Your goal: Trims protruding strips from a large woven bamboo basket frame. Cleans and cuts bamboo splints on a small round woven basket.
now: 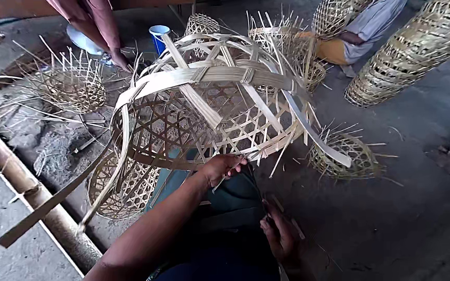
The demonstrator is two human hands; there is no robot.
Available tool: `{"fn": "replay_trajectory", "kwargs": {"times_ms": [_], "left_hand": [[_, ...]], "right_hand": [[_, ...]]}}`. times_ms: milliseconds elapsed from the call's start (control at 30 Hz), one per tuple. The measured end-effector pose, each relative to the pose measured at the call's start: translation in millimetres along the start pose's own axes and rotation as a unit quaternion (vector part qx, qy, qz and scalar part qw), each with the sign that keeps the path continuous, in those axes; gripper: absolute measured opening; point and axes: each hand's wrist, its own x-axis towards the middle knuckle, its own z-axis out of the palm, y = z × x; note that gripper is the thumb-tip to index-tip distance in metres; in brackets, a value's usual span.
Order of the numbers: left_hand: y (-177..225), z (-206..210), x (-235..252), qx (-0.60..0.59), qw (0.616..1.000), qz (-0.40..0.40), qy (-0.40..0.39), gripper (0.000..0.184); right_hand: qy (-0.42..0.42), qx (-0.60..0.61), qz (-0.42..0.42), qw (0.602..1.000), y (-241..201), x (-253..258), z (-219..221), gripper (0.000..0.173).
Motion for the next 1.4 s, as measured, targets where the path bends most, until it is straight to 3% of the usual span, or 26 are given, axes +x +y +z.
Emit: {"fn": "replay_trajectory", "kwargs": {"times_ms": [100, 267, 333, 700, 1100, 1400], "left_hand": [[-3.9, 5.2, -3.5, 0.017, 0.999, 0.016, 0.026, 0.028], [-8.3, -0.1, -3.4, 0.031, 0.999, 0.030, 0.022, 0.026], [-9.0, -2.1, -4.6, 0.032, 0.999, 0.034, 0.020, 0.025], [-14.0, -9.1, 0.5, 0.019, 0.998, 0.060, -0.005, 0.025], [-13.0, -9.9, -4.9, 0.071, 0.996, 0.057, -0.005, 0.025], [-16.9, 2.0, -9.6, 0.123, 0.989, 0.080, 0.028, 0.025]], "right_hand": [[-0.007, -0.002, 0.051, 0.999, -8.0, 32.2, 11.2, 0.038], [-0.040, -0.017, 0.266, 0.963, -8.4, 82.1, 18.2, 0.038], [-0.072, -0.021, 0.308, 0.948, -3.3, 91.6, 22.5, 0.038], [-0.158, -0.144, 0.312, 0.926, -12.9, 129.9, 33.5, 0.050], [-0.157, -0.075, 0.304, 0.937, -3.2, 143.3, 40.7, 0.045], [-0.164, -0.091, 0.314, 0.931, -3.2, 138.2, 38.3, 0.047]]}}
